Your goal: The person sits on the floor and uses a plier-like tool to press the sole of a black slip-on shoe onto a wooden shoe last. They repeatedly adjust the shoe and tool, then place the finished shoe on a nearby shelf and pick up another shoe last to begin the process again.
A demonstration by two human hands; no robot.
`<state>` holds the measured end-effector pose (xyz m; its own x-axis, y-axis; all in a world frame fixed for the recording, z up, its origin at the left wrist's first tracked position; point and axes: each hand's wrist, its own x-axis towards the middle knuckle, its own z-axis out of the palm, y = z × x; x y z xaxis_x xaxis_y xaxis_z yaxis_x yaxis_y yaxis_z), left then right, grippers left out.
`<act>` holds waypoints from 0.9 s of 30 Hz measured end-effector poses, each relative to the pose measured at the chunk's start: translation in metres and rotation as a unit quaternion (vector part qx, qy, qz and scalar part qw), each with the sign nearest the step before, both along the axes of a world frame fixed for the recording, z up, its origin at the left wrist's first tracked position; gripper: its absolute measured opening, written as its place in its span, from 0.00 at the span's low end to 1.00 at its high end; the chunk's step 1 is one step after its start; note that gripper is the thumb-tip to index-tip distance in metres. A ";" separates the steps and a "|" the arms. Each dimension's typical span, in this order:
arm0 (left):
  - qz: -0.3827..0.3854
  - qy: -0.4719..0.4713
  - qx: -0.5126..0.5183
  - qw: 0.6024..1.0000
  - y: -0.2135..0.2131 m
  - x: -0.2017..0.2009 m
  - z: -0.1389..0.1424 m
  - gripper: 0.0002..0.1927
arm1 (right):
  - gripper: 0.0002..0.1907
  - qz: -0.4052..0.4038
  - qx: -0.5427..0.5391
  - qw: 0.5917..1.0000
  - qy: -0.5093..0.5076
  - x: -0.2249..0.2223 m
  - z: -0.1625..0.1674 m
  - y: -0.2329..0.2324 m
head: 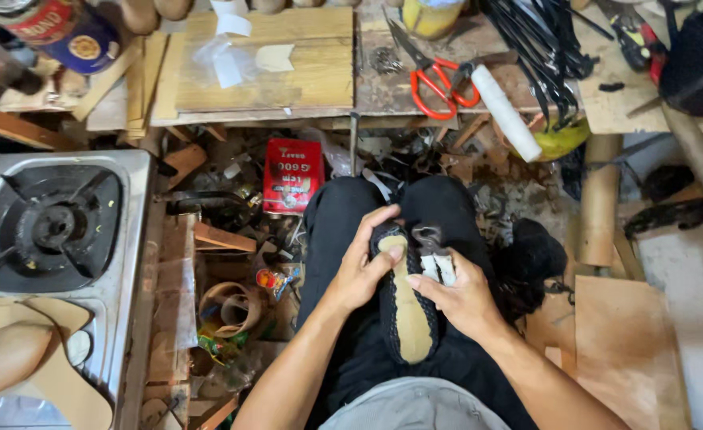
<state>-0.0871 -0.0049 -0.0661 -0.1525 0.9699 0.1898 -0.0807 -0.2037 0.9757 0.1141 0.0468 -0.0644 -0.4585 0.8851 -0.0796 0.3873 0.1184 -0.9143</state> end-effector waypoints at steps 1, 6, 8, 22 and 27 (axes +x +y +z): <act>0.017 0.007 -0.005 1.000 0.002 0.000 -0.001 0.30 | 0.17 -0.003 -0.008 1.000 0.010 -0.005 0.004 -0.001; 0.078 0.089 0.029 0.993 -0.007 -0.002 0.008 0.24 | 0.12 -0.053 -0.077 0.989 0.115 -0.009 0.027 -0.007; 0.068 0.114 0.041 0.990 -0.010 -0.005 0.013 0.26 | 0.13 -0.050 -0.124 0.977 0.164 0.003 0.040 -0.007; 0.075 0.199 0.075 0.974 -0.010 0.025 0.041 0.28 | 0.16 0.216 -0.223 0.942 -0.130 0.020 0.116 0.019; 0.078 0.220 0.101 0.967 -0.010 0.033 0.051 0.28 | 0.13 0.191 -0.332 0.909 -0.163 0.023 0.140 0.034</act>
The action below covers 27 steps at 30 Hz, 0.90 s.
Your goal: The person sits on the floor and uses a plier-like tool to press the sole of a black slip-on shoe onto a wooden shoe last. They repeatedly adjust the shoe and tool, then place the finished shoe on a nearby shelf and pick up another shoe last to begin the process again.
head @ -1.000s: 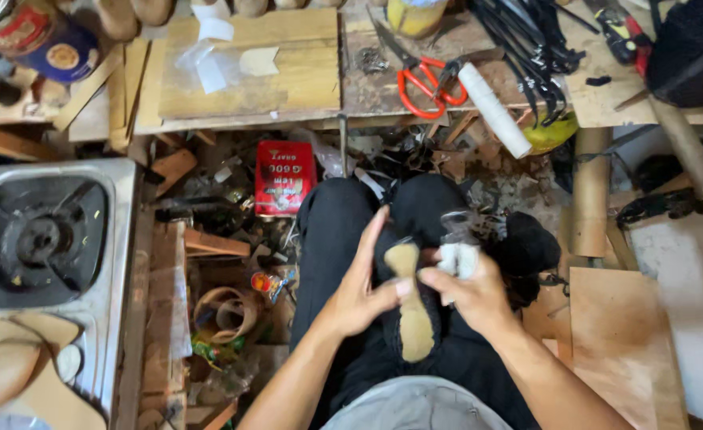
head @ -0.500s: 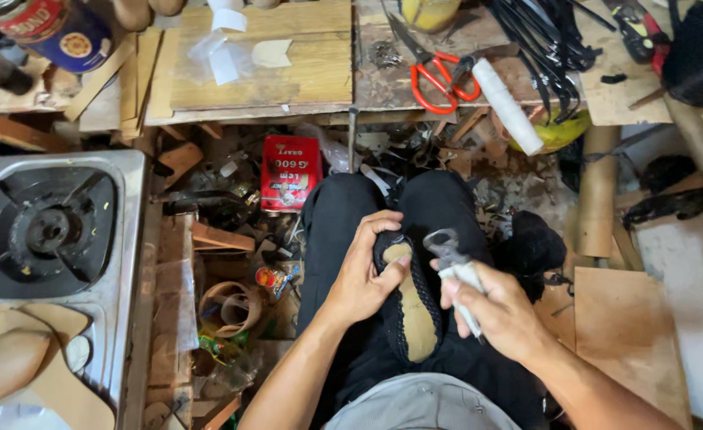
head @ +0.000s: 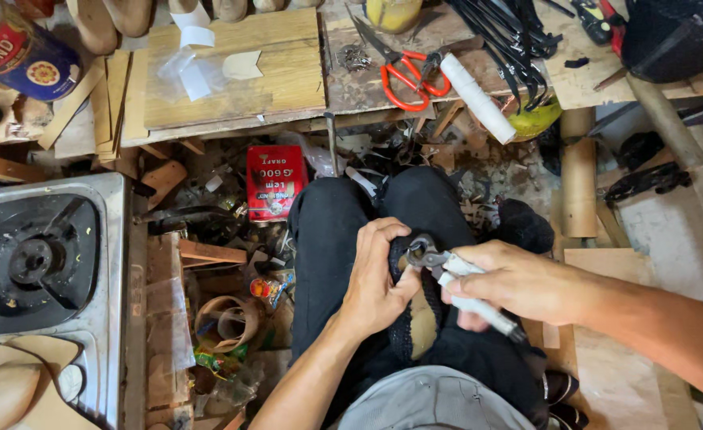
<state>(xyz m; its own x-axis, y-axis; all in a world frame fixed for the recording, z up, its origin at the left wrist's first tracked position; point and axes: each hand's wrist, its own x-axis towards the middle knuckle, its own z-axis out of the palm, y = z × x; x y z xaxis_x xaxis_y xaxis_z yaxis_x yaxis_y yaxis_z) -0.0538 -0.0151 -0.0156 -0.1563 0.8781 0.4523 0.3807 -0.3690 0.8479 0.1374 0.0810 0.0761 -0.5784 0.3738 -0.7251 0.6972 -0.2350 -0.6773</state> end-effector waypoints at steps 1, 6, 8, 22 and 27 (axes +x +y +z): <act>0.002 0.003 0.002 1.000 0.000 0.000 0.001 0.28 | 0.13 -0.002 0.011 0.999 -0.047 0.000 0.002 -0.004; 0.020 0.018 0.000 1.000 -0.001 -0.005 -0.002 0.29 | 0.12 0.008 0.304 0.953 -0.001 -0.018 -0.014 -0.047; 0.023 0.029 -0.016 0.999 -0.001 -0.008 -0.006 0.28 | 0.13 0.005 0.471 0.867 0.164 -0.025 -0.025 -0.055; -0.239 -0.219 -0.214 0.922 0.036 -0.052 -0.043 0.15 | 0.13 0.106 0.293 0.948 -0.063 -0.009 -0.013 -0.028; -0.232 -0.216 -0.218 0.923 0.034 -0.050 -0.052 0.15 | 0.12 0.036 0.240 0.968 0.060 -0.004 -0.020 -0.036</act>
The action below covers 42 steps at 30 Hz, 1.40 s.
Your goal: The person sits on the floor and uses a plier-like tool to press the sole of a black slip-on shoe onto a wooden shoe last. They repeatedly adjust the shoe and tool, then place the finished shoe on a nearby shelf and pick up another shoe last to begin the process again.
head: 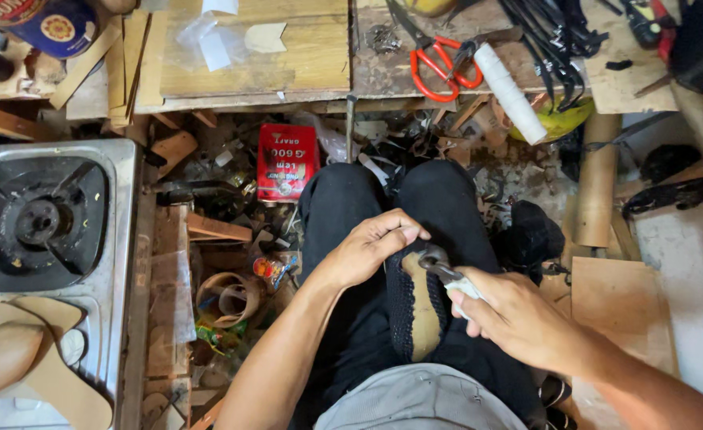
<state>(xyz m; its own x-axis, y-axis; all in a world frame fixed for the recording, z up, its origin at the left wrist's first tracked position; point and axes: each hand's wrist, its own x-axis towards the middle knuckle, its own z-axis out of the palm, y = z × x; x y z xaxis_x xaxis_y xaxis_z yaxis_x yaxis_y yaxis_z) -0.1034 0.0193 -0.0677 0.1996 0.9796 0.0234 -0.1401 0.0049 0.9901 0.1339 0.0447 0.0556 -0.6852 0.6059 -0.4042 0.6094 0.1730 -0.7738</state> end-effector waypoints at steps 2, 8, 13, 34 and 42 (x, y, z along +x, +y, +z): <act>0.001 0.009 0.014 1.000 -0.002 -0.001 0.001 0.16 | 0.13 -0.069 -0.067 0.995 -0.012 0.004 -0.002 -0.004; 0.019 0.038 0.058 0.997 -0.004 0.004 0.009 0.18 | 0.13 -0.096 -0.047 0.994 -0.006 -0.002 -0.015 -0.010; 0.040 0.034 0.059 0.997 -0.005 0.006 0.007 0.18 | 0.15 -0.107 -0.039 0.993 -0.009 -0.010 -0.036 -0.021; 0.098 0.012 0.056 0.994 -0.009 0.005 -0.019 0.24 | 0.16 -0.139 0.012 0.990 0.008 -0.011 -0.058 -0.030; 0.115 0.209 0.161 0.958 -0.016 0.026 -0.003 0.49 | 0.15 -0.050 0.133 0.990 -0.009 0.004 -0.043 0.000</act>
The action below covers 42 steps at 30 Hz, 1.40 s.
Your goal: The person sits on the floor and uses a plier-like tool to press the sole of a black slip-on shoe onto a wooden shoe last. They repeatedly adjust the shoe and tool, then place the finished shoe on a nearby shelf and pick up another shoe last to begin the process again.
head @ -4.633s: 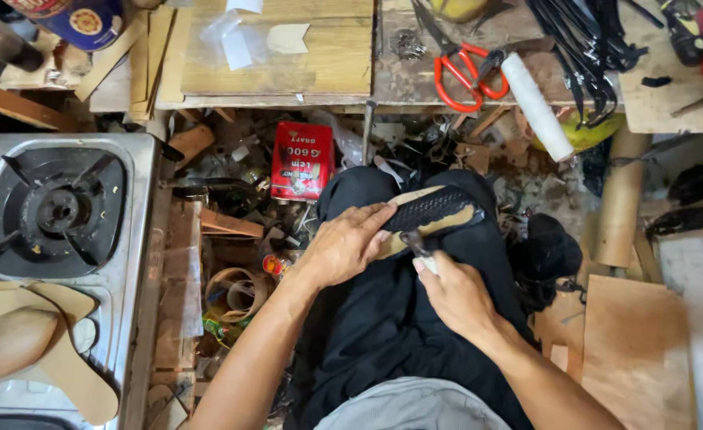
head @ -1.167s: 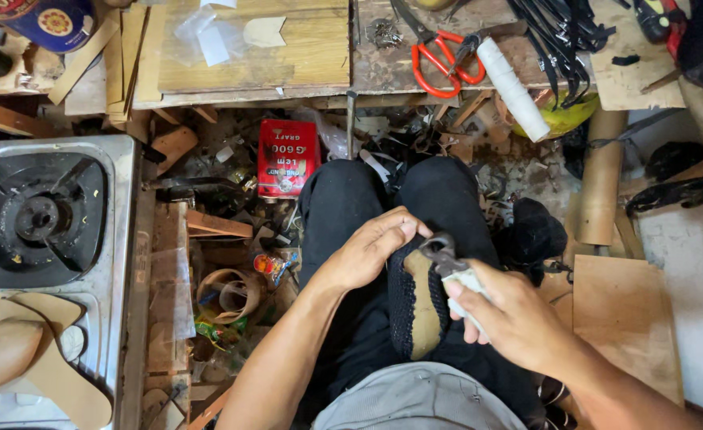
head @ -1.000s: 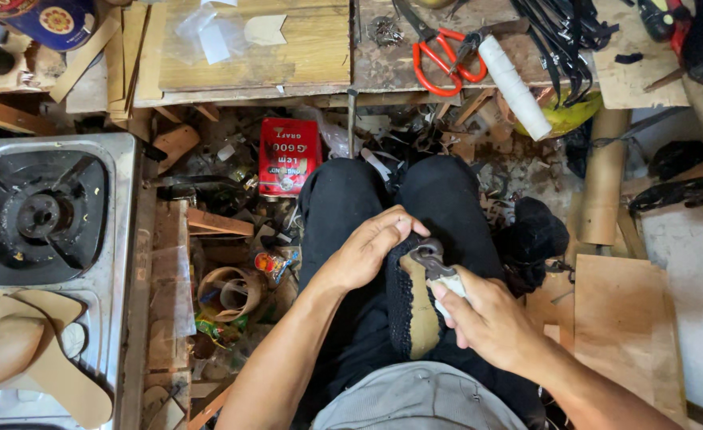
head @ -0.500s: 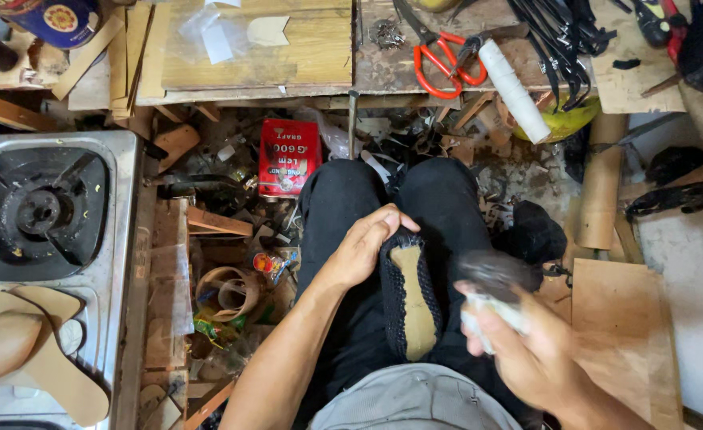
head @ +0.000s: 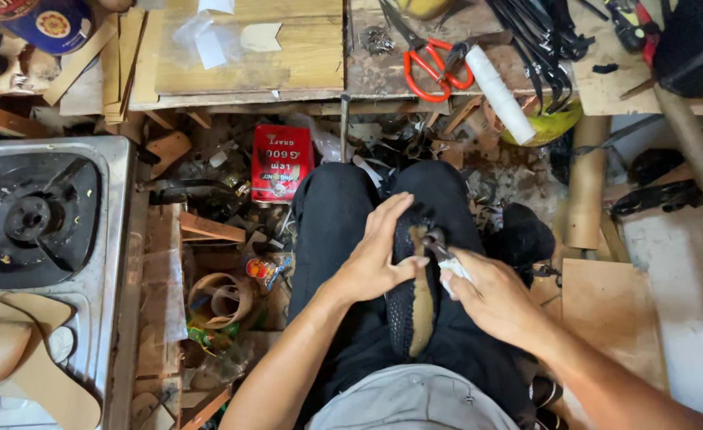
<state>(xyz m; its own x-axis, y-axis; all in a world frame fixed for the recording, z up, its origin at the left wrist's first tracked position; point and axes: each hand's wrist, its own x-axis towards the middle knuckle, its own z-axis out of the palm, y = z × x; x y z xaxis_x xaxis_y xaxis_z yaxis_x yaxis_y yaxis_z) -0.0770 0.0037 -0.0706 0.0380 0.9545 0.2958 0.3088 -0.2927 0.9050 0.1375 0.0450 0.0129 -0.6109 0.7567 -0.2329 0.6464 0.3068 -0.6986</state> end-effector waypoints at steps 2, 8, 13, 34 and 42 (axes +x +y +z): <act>0.016 0.036 -0.012 0.999 0.006 0.009 0.001 0.49 | 0.22 0.085 0.173 0.980 -0.044 0.002 0.010 0.007; -0.012 0.045 -0.065 0.997 0.017 0.006 -0.004 0.44 | 0.36 0.181 0.320 0.896 -0.249 0.010 -0.003 0.010; -0.096 -0.065 -0.081 0.990 0.014 -0.012 -0.015 0.34 | 0.33 0.106 0.328 0.930 -0.128 0.005 -0.032 -0.008; -0.004 0.080 -0.048 0.996 0.015 0.009 0.009 0.38 | 0.36 0.148 0.324 0.912 -0.204 0.007 -0.013 0.007; -0.072 0.002 -0.036 0.997 0.013 -0.008 -0.003 0.30 | 0.31 0.021 0.263 0.964 -0.031 0.005 -0.046 -0.014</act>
<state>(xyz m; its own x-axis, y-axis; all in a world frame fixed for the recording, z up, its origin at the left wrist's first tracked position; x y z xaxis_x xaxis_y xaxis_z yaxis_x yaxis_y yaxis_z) -0.0851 0.0165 -0.0734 0.1767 0.9577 0.2272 0.2715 -0.2693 0.9240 0.1428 0.0307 -0.0336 -0.6414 0.7546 0.1388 0.6607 0.6352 -0.4001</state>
